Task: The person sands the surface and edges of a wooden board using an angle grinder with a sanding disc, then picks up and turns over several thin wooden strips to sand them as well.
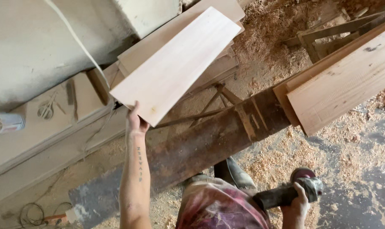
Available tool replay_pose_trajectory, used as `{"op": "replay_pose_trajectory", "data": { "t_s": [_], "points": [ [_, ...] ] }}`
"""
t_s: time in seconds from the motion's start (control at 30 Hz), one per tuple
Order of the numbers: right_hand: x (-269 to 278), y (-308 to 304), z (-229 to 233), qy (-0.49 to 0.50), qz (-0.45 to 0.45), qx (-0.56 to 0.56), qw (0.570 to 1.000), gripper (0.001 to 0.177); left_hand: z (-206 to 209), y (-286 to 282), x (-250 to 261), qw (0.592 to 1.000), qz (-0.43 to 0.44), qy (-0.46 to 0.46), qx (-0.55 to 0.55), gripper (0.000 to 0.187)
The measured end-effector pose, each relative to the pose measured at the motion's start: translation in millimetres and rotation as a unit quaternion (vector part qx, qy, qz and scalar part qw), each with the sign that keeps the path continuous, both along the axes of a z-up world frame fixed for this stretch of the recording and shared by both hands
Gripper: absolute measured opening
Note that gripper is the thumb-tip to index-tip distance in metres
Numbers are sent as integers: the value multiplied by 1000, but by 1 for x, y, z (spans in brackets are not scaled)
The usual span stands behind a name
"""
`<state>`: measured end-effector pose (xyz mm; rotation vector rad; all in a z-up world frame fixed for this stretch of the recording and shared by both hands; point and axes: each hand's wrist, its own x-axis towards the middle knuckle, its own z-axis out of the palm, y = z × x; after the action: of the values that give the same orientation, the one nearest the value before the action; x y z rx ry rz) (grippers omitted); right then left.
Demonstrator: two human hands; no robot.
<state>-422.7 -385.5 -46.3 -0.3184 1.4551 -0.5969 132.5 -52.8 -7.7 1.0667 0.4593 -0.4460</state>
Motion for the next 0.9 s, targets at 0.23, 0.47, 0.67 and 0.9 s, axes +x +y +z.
{"op": "replay_pose_trajectory", "data": {
  "t_s": [0.23,0.47,0.67,0.9],
  "points": [
    [-11,-27,-28,13,33,70,997,35,-60,-38,126,896,-45,44,439,45],
    [-14,-34,-16,83,31,29,996,33,-65,-25,197,890,69,-118,434,41],
    [14,-25,-11,-7,-5,-11,1000,34,-48,-76,148,926,16,-182,331,19],
    [54,-3,23,-20,-66,-71,995,40,-58,-275,-49,886,-320,-223,251,3]
  ]
}}
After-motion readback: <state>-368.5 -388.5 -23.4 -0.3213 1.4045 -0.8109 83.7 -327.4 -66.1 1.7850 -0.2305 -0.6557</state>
